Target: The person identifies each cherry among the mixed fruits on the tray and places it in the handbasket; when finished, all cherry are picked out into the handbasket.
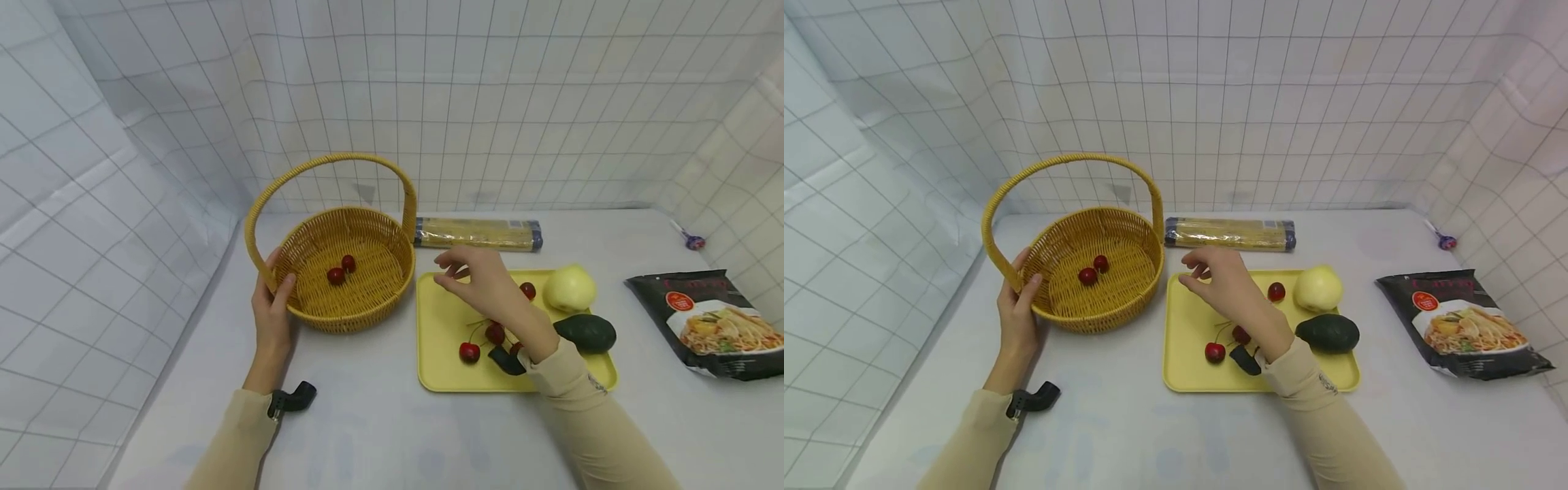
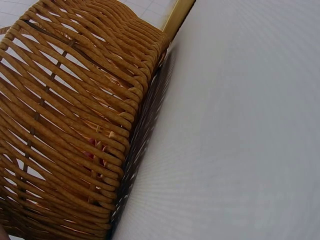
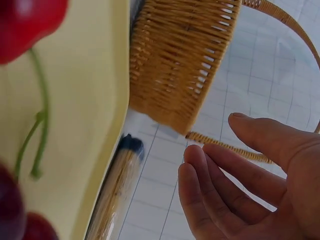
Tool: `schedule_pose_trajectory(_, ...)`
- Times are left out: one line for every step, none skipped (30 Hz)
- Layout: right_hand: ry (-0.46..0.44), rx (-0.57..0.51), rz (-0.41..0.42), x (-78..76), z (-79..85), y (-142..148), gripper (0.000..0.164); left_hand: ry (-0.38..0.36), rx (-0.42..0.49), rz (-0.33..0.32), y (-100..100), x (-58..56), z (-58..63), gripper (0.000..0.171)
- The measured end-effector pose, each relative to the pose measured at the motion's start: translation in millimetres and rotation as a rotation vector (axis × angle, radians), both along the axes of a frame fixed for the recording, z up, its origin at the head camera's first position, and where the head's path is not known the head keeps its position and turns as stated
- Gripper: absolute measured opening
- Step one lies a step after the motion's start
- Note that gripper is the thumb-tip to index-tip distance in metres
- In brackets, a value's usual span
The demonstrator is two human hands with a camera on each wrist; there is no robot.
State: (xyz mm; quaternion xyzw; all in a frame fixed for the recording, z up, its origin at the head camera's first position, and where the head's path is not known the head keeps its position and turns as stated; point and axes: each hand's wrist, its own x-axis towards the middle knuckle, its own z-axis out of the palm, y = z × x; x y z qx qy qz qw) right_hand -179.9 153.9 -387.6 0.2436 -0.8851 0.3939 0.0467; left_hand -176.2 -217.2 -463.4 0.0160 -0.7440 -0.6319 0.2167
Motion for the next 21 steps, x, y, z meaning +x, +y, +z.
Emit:
schedule_pose_trajectory(-0.002,0.008,-0.006,1.0,-0.6,4.5,0.025,-0.003,0.0,-0.001,0.0,-0.2,0.4,0.053)
schedule_pose_trajectory(-0.006,0.016,-0.014,2.1,-1.5,9.0,0.025,-0.006,0.002,-0.003,-0.1,-0.3,0.7,0.053)
schedule_pose_trajectory(-0.012,0.019,-0.023,3.3,-2.8,13.5,0.024,-0.007,0.002,-0.005,-0.1,-0.4,0.9,0.053)
schedule_pose_trajectory(-0.016,0.024,-0.032,4.6,-4.2,17.8,0.024,-0.009,0.003,-0.007,0.0,-0.4,1.1,0.054)
schedule_pose_trajectory(-0.02,0.027,-0.042,6.0,-5.8,22.1,0.024,-0.009,0.004,-0.008,-0.1,-0.4,1.1,0.054)
schedule_pose_trajectory(-0.026,0.028,-0.049,7.1,-7.6,25.9,0.024,-0.009,0.006,-0.007,-0.3,-0.2,0.9,0.054)
schedule_pose_trajectory(-0.034,0.028,-0.058,8.1,-9.8,29.6,0.023,-0.01,0.01,-0.008,-0.4,-0.1,0.9,0.054)
schedule_pose_trajectory(-0.039,0.027,-0.063,8.8,-12.0,32.5,0.023,-0.012,0.013,-0.008,-0.6,0.1,0.9,0.054)
schedule_pose_trajectory(-0.042,0.026,-0.068,9.6,-13.7,35.5,0.023,-0.012,0.019,-0.008,-0.1,-0.1,0.3,0.054)
schedule_pose_trajectory(-0.044,0.026,-0.073,10.1,-15.2,38.4,0.023,-0.012,0.022,-0.008,0.4,-0.2,-0.5,0.054)
schedule_pose_trajectory(-0.046,0.029,-0.077,10.3,-16.4,41.5,0.023,-0.012,0.028,-0.008,1.1,-0.3,-1.4,0.054)
schedule_pose_trajectory(-0.047,0.031,-0.081,10.3,-17.1,44.3,0.023,-0.014,0.031,-0.01,1.7,-0.3,-2.4,0.054)
schedule_pose_trajectory(-0.043,0.034,-0.086,10.0,-17.6,47.4,0.023,-0.016,0.034,-0.013,2.4,-0.3,-3.2,0.054)
schedule_pose_trajectory(-0.04,0.035,-0.093,9.7,-17.1,50.2,0.023,-0.017,0.033,-0.014,2.7,-0.5,-3.8,0.054)
schedule_pose_trajectory(-0.036,0.035,-0.098,9.3,-16.1,53.5,0.023,-0.017,0.031,-0.013,2.9,-0.8,-3.9,0.054)
schedule_pose_trajectory(-0.033,0.038,-0.105,8.7,-15.0,57.0,0.023,-0.018,0.028,-0.014,2.9,-0.8,-3.7,0.054)
schedule_pose_trajectory(-0.032,0.042,-0.113,8.2,-13.6,60.7,0.024,-0.019,0.03,-0.014,2.7,-0.8,-3.1,0.054)
schedule_pose_trajectory(-0.032,0.043,-0.122,7.6,-12.3,64.1,0.025,-0.021,0.026,-0.012,2.2,-0.9,-2.3,0.053)
schedule_pose_trajectory(-0.032,0.046,-0.131,7.2,-11.0,67.7,0.025,-0.023,0.022,-0.01,1.7,-0.9,-1.3,0.053)
schedule_pose_trajectory(-0.04,0.046,-0.141,7.3,-9.5,71.1,0.026,-0.025,0.019,-0.008,1.2,-0.8,-0.6,0.053)
schedule_pose_trajectory(-0.047,0.053,-0.149,7.4,-8.5,74.9,0.027,-0.028,0.023,-0.008,1.0,-0.5,-0.3,0.053)
